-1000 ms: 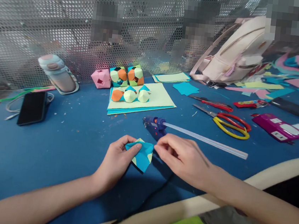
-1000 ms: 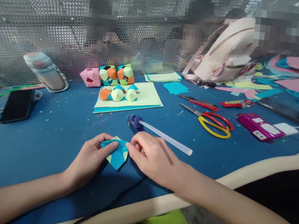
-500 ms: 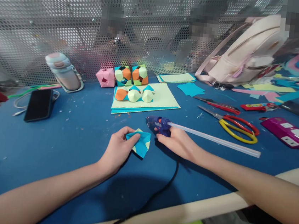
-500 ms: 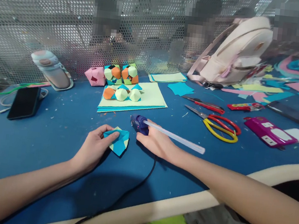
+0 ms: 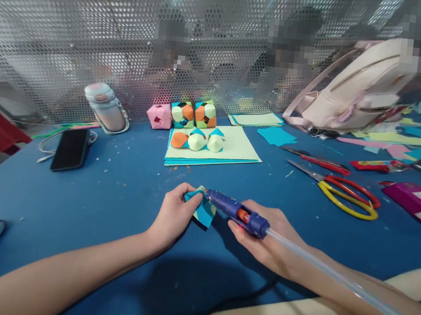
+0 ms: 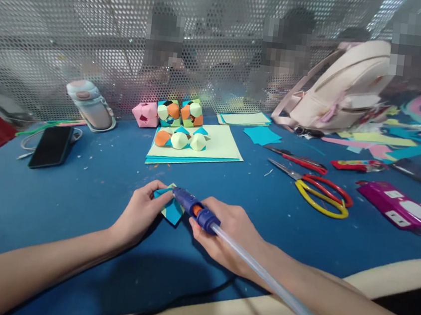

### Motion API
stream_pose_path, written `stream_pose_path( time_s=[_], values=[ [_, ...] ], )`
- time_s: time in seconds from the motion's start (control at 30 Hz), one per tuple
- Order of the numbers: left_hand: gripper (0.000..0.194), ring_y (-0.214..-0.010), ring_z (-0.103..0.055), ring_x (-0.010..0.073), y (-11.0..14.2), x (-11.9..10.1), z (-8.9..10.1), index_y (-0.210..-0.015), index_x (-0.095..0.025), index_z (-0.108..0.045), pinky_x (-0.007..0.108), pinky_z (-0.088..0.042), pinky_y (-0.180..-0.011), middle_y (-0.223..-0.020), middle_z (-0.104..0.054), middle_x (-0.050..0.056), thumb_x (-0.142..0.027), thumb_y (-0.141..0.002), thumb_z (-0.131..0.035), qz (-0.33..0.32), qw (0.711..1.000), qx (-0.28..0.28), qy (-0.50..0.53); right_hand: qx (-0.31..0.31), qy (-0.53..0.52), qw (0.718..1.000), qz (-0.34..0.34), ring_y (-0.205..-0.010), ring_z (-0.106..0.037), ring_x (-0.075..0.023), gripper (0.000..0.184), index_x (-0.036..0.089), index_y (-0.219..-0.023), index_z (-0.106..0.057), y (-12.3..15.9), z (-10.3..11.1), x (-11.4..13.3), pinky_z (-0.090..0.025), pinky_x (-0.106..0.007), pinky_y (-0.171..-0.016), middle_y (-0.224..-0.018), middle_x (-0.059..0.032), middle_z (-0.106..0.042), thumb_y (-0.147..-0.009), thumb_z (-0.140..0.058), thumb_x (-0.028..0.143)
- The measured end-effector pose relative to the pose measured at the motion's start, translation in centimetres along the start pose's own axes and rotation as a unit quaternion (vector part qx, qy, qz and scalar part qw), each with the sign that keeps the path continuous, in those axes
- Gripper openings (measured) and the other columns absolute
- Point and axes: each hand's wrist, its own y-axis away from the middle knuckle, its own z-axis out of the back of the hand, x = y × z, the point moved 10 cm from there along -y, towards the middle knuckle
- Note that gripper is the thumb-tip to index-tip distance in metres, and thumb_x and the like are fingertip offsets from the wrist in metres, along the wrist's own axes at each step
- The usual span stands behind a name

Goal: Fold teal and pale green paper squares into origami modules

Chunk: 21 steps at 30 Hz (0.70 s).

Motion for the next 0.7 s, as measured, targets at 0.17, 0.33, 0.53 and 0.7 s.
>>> stream_pose_path(
  time_s=[0.17, 0.33, 0.53, 0.7],
  values=[
    [0.021, -0.052, -0.040, 0.0083, 0.10, -0.68, -0.02, -0.069, -0.015, -0.057, 0.019, -0.034, -0.050, -0.058, -0.051, -0.005, -0.035, -0.074, -0.059, -0.022, 1.000, 0.002, -0.016, 0.016, 0.017, 1.000, 0.018, -0.047, -0.047, -0.0103, 0.012, 0.020, -0.072, -0.047, -0.01, -0.62, 0.15, -0.034, -0.021, -0.047, -0.058, 0.0015, -0.055, -0.084, -0.047, 0.025],
    [0.021, -0.052, -0.038, 0.0083, 0.15, -0.85, 0.07, -0.068, -0.016, -0.057, 0.019, -0.033, -0.050, -0.056, -0.048, -0.006, -0.035, -0.075, -0.059, -0.028, 0.999, -0.002, -0.038, 0.016, 0.039, 0.999, 0.009, -0.048, -0.049, -0.0115, 0.012, 0.020, -0.072, -0.048, 0.24, -0.72, -0.20, -0.035, -0.022, -0.049, -0.059, 0.0005, -0.057, -0.084, -0.047, 0.024],
    [0.021, -0.053, -0.040, 0.0088, 0.17, -0.61, 0.10, -0.067, -0.016, -0.056, 0.020, -0.033, -0.050, -0.056, -0.049, -0.005, -0.036, -0.074, -0.059, -0.022, 0.999, -0.005, -0.034, 0.016, 0.040, 0.999, 0.004, -0.044, -0.048, -0.0104, 0.013, 0.021, -0.070, -0.045, 0.41, -0.54, -0.25, -0.033, -0.021, -0.045, -0.056, 0.0020, -0.055, -0.083, -0.047, 0.023],
    [0.021, -0.052, -0.040, 0.0089, 0.20, -0.88, 0.03, -0.064, -0.016, -0.055, 0.020, -0.034, -0.050, -0.055, -0.049, -0.005, -0.035, -0.073, -0.059, -0.030, 0.999, -0.002, -0.036, 0.023, 0.052, 0.998, 0.013, -0.046, -0.049, -0.0116, 0.014, 0.021, -0.069, -0.042, 0.43, -0.93, -0.05, -0.033, -0.022, -0.047, -0.055, 0.0022, -0.053, -0.082, -0.047, 0.024]
  ],
)
